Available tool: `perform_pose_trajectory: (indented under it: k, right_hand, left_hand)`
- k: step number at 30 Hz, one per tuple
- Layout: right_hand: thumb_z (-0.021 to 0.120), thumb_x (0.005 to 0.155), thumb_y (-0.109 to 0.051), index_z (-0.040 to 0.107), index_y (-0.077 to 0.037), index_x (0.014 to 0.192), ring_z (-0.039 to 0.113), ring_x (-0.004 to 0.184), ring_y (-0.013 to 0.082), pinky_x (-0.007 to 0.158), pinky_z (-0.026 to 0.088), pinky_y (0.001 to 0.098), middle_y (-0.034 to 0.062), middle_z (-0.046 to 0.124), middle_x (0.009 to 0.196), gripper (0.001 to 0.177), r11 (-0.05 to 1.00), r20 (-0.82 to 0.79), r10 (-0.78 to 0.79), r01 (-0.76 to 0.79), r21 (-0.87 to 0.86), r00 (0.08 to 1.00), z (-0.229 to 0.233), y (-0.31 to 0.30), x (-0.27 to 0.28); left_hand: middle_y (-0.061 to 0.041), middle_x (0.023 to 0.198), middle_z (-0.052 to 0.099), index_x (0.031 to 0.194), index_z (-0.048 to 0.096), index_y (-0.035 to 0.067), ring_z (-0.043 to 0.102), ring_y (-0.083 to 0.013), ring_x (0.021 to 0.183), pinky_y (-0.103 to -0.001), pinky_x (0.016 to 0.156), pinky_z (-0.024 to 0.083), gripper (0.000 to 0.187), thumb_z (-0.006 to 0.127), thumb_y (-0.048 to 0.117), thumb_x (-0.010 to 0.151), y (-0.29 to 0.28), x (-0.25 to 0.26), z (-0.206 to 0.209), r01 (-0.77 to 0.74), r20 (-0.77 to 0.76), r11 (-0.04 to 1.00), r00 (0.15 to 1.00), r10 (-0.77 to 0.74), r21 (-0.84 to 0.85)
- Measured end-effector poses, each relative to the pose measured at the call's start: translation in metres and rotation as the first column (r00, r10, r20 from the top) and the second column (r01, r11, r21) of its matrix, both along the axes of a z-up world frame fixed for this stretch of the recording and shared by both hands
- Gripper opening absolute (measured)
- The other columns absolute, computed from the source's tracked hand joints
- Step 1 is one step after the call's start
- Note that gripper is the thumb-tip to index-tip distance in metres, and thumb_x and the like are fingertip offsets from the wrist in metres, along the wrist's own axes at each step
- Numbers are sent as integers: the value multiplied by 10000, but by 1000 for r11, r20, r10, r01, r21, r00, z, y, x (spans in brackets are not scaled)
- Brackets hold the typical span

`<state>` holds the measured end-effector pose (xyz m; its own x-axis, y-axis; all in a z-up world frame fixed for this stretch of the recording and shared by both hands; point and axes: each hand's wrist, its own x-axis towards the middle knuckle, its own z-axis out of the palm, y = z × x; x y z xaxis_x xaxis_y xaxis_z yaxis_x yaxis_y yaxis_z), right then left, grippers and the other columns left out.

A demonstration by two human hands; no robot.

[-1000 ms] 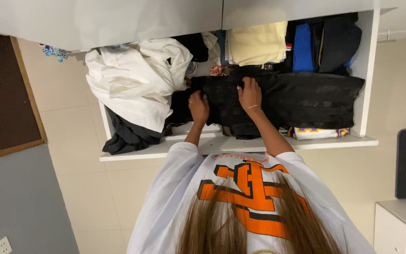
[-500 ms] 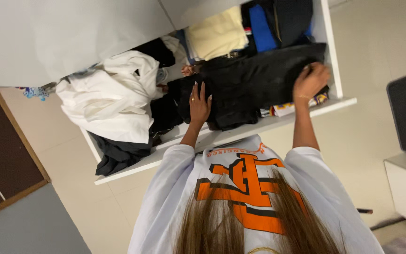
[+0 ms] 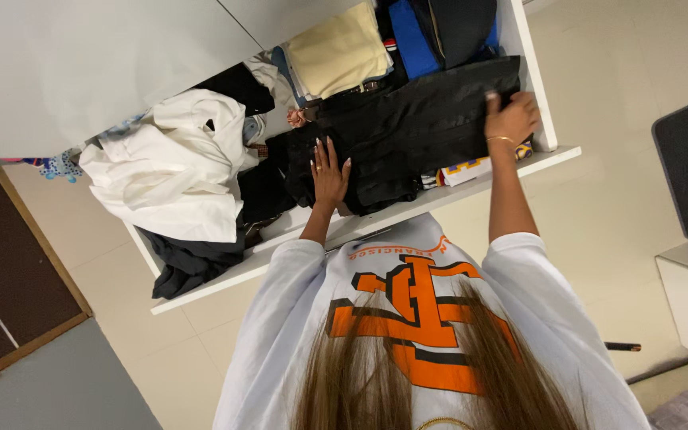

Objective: The person picks up clothing items from a drawer, including black pants and a yellow garment, and folds each one by hand before placing them back into the drawer.

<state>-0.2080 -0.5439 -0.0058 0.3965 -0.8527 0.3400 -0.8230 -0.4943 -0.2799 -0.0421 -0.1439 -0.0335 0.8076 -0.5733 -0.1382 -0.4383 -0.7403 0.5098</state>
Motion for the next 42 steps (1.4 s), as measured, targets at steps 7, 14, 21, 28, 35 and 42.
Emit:
perform_pose_trajectory:
  k: [7, 14, 21, 28, 35, 42]
  right_hand:
    - [789, 973, -386, 642, -55, 1125, 596, 1063, 443, 875, 470, 575, 213, 662, 1074, 392, 937, -225, -4, 83, 341, 974, 0, -9, -8]
    - [899, 916, -342, 591, 53, 1208, 607, 1068, 508, 932, 498, 528, 301, 652, 1138, 580, 911, 143, 124, -170, 375, 982, 6, -33, -25]
    - [885, 784, -417, 641, 10, 1255, 633, 1193, 438, 1055, 501, 459, 262, 665, 1255, 681, 715, -27, -3, 21, 699, 1000, 21, -38, -23]
    - [930, 755, -394, 568, 25, 1237, 514, 1237, 459, 1102, 376, 504, 264, 589, 1301, 734, 868, -37, 44, -19, 496, 998, 34, -10, -15]
    - [835, 805, -227, 555, 44, 1296, 569, 1218, 481, 999, 449, 532, 261, 610, 1310, 627, 903, 19, 35, -40, 428, 999, 37, 7, -19]
    - [705, 728, -6, 612, 82, 1301, 606, 1052, 510, 888, 499, 518, 314, 649, 1152, 587, 673, 335, 652, -723, 156, 680, 73, 100, 30]
  left_hand:
    - [-164, 1723, 116, 1660, 111, 152, 176, -390, 1574, -618, 1225, 186, 733, 371, 536, 1092, -10, -9, 4, 6, 65, 994, 998, -14, 109]
    - [-166, 1722, 131, 1664, 150, 170, 181, -393, 1572, -631, 1220, 215, 728, 389, 541, 1086, -11, -18, 4, -21, 49, 994, 999, 16, 108]
    - [-261, 1689, 133, 1651, 177, 101, 192, -457, 1554, -637, 1209, 229, 774, 507, 473, 1057, -35, -27, 12, -26, 65, 1000, 998, 26, 2]
    - [-307, 1625, 342, 1549, 413, 26, 339, -438, 1541, -489, 1245, 331, 694, 627, 452, 1043, -146, -33, 18, 21, -176, 900, 978, -108, -436]
    - [-198, 1501, 574, 1490, 485, 72, 568, -312, 1372, -414, 1149, 433, 756, 542, 596, 948, -219, -36, 53, -69, -723, 935, 654, -222, -349]
    - [-119, 1488, 497, 1559, 351, 162, 509, -316, 1358, -517, 1149, 394, 902, 526, 720, 873, -234, -9, 69, -521, -922, 788, -4, -387, -328]
